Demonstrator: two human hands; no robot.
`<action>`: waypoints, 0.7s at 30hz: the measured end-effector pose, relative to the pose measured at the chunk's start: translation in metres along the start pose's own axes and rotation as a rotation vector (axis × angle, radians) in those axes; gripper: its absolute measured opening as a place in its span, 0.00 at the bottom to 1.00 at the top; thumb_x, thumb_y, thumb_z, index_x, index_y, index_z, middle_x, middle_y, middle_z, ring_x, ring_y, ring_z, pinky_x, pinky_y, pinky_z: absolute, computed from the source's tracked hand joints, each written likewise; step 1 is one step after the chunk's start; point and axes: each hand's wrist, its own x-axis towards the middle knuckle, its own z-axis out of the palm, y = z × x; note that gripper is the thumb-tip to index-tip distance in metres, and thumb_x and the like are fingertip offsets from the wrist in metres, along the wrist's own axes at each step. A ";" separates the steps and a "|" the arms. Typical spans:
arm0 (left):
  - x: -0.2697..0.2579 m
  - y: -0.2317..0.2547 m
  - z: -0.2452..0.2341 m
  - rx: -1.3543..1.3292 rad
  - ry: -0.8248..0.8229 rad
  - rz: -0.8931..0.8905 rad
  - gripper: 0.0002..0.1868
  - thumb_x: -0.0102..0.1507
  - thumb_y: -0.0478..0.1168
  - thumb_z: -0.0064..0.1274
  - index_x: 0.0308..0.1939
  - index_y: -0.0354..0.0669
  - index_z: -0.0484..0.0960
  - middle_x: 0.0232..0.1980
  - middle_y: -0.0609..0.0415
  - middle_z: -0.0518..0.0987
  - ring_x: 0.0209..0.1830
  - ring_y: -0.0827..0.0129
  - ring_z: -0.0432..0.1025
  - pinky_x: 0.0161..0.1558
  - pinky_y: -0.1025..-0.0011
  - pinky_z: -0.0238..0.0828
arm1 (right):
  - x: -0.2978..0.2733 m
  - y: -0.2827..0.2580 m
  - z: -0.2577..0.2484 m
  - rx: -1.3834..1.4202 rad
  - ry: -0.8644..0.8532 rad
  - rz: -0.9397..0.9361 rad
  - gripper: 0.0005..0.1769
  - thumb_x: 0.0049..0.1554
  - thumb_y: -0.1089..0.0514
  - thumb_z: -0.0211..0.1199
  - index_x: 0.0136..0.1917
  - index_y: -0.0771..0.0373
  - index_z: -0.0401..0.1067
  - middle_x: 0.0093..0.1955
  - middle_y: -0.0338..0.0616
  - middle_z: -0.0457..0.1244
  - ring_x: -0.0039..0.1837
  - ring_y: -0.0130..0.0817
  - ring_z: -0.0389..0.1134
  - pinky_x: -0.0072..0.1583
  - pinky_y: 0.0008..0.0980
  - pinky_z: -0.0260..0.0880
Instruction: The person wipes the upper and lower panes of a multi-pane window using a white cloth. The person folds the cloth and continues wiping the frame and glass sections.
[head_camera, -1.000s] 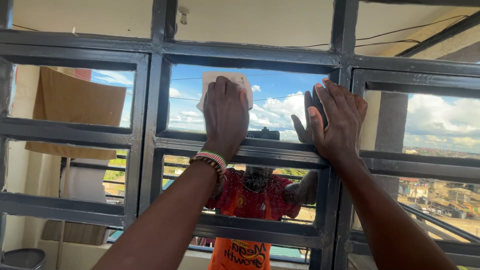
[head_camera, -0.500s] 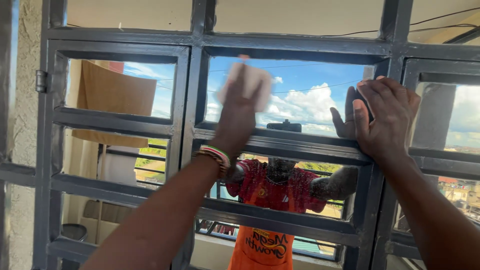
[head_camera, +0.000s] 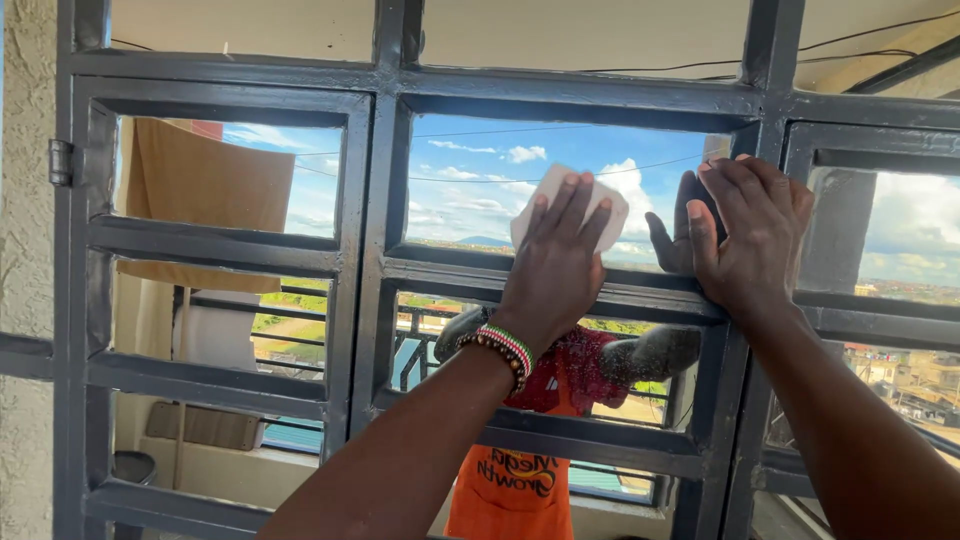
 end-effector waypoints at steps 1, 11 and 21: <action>-0.009 0.001 0.002 -0.009 -0.008 -0.004 0.32 0.64 0.37 0.53 0.73 0.39 0.68 0.81 0.38 0.56 0.84 0.46 0.48 0.81 0.44 0.49 | 0.001 -0.001 0.000 -0.001 -0.012 0.004 0.29 0.75 0.47 0.46 0.64 0.71 0.79 0.63 0.56 0.71 0.71 0.50 0.65 0.69 0.50 0.54; -0.040 0.004 -0.015 -0.692 -0.115 -0.396 0.21 0.67 0.59 0.41 0.59 0.68 0.83 0.62 0.61 0.82 0.65 0.54 0.74 0.57 0.45 0.77 | -0.021 -0.147 -0.043 0.486 -0.066 0.465 0.22 0.70 0.53 0.51 0.73 0.62 0.69 0.70 0.58 0.62 0.70 0.64 0.62 0.65 0.56 0.59; -0.173 0.081 -0.110 -1.579 0.155 -1.511 0.27 0.68 0.42 0.43 0.71 0.41 0.72 0.58 0.36 0.78 0.60 0.50 0.74 0.55 0.48 0.72 | -0.104 -0.248 -0.094 1.390 -0.341 1.600 0.26 0.64 0.47 0.59 0.70 0.64 0.71 0.56 0.55 0.70 0.55 0.42 0.73 0.57 0.46 0.71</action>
